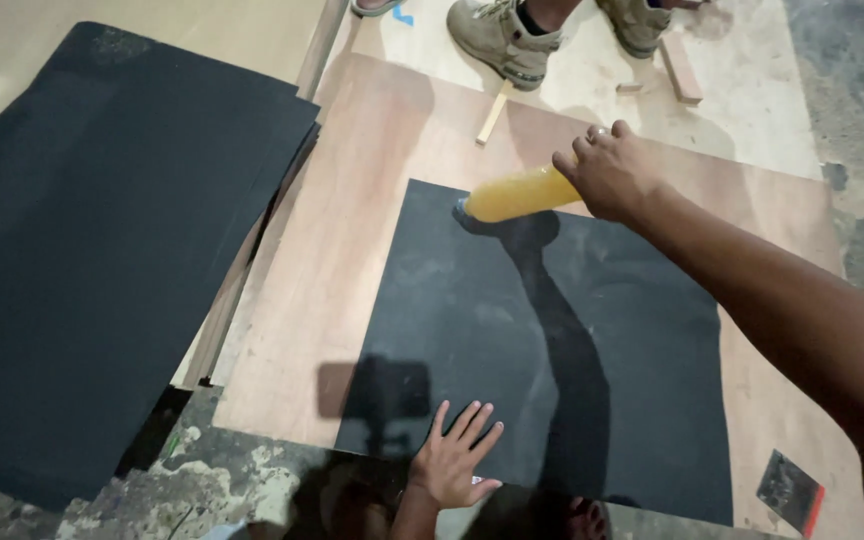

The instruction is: Applying liquid glue from a bottle onto a black sheet and spreading it evenly with a hand scraper

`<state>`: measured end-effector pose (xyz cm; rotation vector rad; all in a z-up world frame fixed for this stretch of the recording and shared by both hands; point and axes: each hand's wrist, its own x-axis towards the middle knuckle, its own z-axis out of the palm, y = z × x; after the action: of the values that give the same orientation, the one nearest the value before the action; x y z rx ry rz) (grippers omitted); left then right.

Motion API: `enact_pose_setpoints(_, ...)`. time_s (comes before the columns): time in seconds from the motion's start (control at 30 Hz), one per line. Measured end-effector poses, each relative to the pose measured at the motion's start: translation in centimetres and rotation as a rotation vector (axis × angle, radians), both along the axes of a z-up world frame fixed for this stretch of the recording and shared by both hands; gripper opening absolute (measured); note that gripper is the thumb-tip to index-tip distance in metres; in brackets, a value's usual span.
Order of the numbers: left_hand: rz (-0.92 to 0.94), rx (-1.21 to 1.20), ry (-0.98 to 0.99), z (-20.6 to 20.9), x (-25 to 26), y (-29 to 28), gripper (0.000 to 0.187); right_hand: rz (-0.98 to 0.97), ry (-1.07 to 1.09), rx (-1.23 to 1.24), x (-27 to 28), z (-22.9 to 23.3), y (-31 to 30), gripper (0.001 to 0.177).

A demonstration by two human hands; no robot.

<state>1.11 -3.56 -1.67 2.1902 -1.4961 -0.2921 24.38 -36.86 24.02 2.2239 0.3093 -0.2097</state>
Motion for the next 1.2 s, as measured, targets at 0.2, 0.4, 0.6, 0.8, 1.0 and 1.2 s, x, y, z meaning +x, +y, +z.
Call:
enact_pose_setpoints(0.2,0.004,0.045,-0.018,0.3,0.0,-0.1,0.082,0.056,-0.016,0.034,1.2,0.4,1.2,0.033)
enact_pose_setpoints(0.4,-0.005,0.072,0.002,-0.2,0.0,-0.2,0.083,0.094,-0.021,0.097,1.8,-0.5,1.1,0.025)
enact_pose_setpoints(0.6,0.057,0.003,-0.048,-0.2,-0.3,-0.2,0.085,0.027,0.004,0.077,0.0,0.3,-0.4,0.030)
enact_pose_setpoints(0.8,0.099,-0.083,-0.186,-0.9,-0.5,-0.2,0.086,-0.048,0.055,-0.013,-5.1,0.7,-6.6,0.027)
enact_pose_setpoints(1.0,0.117,-0.132,-0.257,-1.5,-0.6,-0.3,0.087,-0.289,0.111,-0.035,-11.5,2.3,-10.6,0.038)
enact_pose_setpoints(1.2,0.136,-0.092,-0.328,-1.8,-0.8,-0.7,0.092,-0.456,0.099,-0.110,-17.5,3.1,-15.6,0.038)
